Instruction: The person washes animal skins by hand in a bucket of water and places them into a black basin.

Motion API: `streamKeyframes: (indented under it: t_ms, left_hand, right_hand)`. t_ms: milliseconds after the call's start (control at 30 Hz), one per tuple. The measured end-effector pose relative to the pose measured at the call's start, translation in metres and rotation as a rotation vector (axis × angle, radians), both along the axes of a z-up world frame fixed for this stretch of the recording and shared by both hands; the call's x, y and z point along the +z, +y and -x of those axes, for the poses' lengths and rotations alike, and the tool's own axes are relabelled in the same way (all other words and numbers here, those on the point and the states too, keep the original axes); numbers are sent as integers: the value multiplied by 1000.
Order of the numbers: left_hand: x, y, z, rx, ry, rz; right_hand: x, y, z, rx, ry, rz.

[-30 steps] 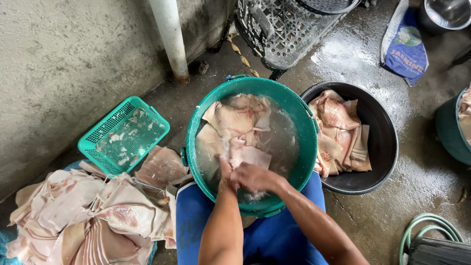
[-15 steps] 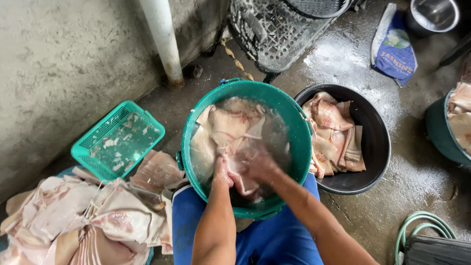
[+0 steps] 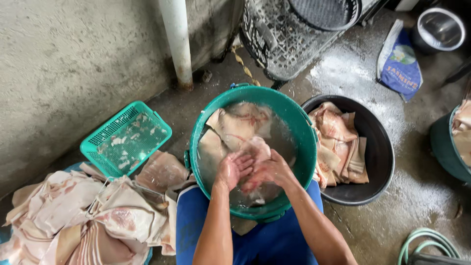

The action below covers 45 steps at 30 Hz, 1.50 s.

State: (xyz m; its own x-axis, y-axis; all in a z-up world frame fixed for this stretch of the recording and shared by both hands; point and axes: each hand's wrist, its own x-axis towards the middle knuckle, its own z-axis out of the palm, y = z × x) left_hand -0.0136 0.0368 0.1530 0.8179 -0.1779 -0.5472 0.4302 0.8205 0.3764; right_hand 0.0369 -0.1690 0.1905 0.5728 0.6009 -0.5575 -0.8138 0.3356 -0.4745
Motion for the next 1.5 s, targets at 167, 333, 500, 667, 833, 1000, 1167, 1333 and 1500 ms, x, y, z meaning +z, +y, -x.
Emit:
streamKeyframes:
  t_ms: [167, 333, 500, 667, 833, 1000, 1167, 1333, 1500]
  left_hand:
    - [-4, 4, 26, -315, -69, -1803]
    - [-47, -3, 20, -1066, -176, -2272]
    - [-73, 5, 4, -587, -53, -2209]
    - [-10, 33, 4, -551, -122, -1963]
    - [95, 25, 33, -477, -65, -1762]
    - [156, -11, 69, -301, -316, -1745]
    - [143, -22, 62, 12, -687, -1516]
    - [36, 0, 18, 308, -526, -1755]
    - [-89, -1, -3, -225, -235, -1404]
  right_hand:
    - [61, 7, -25, -390, -350, 283]
    - [57, 47, -85, -565, -364, 131]
    - [-13, 53, -56, -73, -328, 1005]
    - [-23, 61, 13, 95, -166, 760]
    - [5, 90, 44, 71, 50, 330]
    - [-9, 67, 37, -17, -249, 64]
    - [-17, 16, -8, -267, -263, 123]
    - [-50, -18, -57, -207, -305, 319]
    - [-120, -4, -18, -163, -953, 808]
